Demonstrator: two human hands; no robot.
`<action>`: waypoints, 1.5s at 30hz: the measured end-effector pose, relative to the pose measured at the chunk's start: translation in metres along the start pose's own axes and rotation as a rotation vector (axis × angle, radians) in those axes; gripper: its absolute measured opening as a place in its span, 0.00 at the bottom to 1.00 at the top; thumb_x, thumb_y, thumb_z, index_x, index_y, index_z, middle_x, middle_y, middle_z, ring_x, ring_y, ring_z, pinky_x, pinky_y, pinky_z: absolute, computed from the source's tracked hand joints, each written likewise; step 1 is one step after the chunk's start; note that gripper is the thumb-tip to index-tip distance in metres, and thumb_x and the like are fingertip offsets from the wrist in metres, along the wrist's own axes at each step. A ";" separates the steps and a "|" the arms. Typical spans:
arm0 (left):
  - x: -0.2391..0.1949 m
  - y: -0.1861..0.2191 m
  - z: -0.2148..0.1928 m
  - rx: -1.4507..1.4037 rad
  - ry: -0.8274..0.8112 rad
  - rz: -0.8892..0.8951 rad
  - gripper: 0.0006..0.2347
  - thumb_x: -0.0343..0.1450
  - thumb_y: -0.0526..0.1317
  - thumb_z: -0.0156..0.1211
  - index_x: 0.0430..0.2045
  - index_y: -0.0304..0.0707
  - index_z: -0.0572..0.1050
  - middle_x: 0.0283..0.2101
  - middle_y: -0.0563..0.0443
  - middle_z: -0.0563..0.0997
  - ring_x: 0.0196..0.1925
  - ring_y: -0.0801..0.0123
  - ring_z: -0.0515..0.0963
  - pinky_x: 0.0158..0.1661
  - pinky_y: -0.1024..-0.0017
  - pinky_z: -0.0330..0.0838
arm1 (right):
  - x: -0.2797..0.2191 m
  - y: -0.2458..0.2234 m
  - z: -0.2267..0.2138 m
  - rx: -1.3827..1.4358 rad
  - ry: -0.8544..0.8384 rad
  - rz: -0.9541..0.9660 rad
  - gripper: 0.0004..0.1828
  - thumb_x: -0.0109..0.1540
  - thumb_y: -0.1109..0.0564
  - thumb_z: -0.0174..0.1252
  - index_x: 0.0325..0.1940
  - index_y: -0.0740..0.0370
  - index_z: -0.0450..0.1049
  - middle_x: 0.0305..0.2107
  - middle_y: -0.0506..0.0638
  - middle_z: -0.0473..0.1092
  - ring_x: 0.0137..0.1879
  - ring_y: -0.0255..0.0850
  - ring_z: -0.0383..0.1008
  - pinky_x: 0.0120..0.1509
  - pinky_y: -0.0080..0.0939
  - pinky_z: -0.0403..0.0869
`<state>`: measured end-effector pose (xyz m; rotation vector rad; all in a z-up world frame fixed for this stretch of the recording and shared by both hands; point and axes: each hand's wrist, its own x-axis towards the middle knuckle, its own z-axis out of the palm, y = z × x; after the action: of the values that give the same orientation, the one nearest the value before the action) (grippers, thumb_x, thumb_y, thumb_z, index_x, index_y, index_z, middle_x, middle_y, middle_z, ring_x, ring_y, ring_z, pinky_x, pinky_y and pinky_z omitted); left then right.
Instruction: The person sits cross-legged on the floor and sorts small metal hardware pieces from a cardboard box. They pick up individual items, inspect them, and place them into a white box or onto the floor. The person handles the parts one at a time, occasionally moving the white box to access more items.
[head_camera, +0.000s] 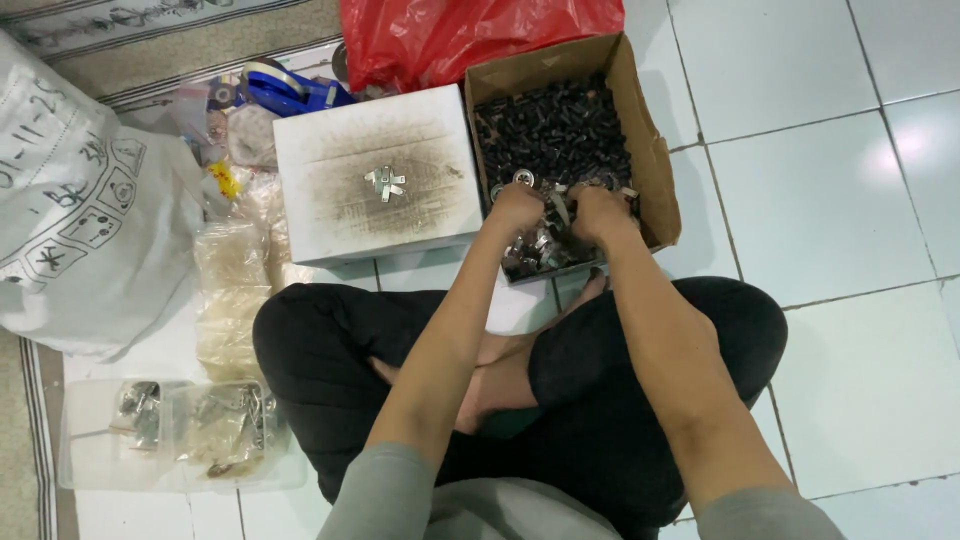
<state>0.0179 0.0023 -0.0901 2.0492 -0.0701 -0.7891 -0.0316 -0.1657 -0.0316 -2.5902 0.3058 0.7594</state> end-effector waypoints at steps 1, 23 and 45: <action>-0.006 0.009 -0.007 0.000 0.001 -0.001 0.16 0.63 0.31 0.55 0.43 0.23 0.81 0.40 0.27 0.83 0.42 0.42 0.85 0.38 0.56 0.82 | 0.003 0.001 0.003 0.000 -0.001 -0.002 0.30 0.56 0.65 0.57 0.65 0.61 0.75 0.55 0.67 0.73 0.64 0.68 0.71 0.63 0.74 0.70; -0.031 0.015 0.018 0.255 -0.171 0.018 0.08 0.67 0.32 0.60 0.31 0.21 0.82 0.30 0.30 0.82 0.29 0.49 0.85 0.26 0.62 0.80 | -0.073 0.000 -0.088 0.540 -0.132 0.217 0.24 0.54 0.64 0.70 0.53 0.75 0.78 0.55 0.74 0.70 0.56 0.62 0.75 0.48 0.54 0.81; -0.058 0.041 -0.002 -0.782 -0.195 -0.058 0.25 0.66 0.20 0.61 0.60 0.18 0.66 0.52 0.22 0.76 0.49 0.40 0.82 0.46 0.53 0.84 | -0.064 0.002 -0.092 0.617 -0.182 0.115 0.25 0.51 0.60 0.76 0.52 0.64 0.81 0.60 0.71 0.68 0.58 0.62 0.74 0.48 0.56 0.82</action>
<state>-0.0171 -0.0007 -0.0289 1.2389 0.1673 -0.8760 -0.0427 -0.2036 0.0731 -1.9254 0.5392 0.7838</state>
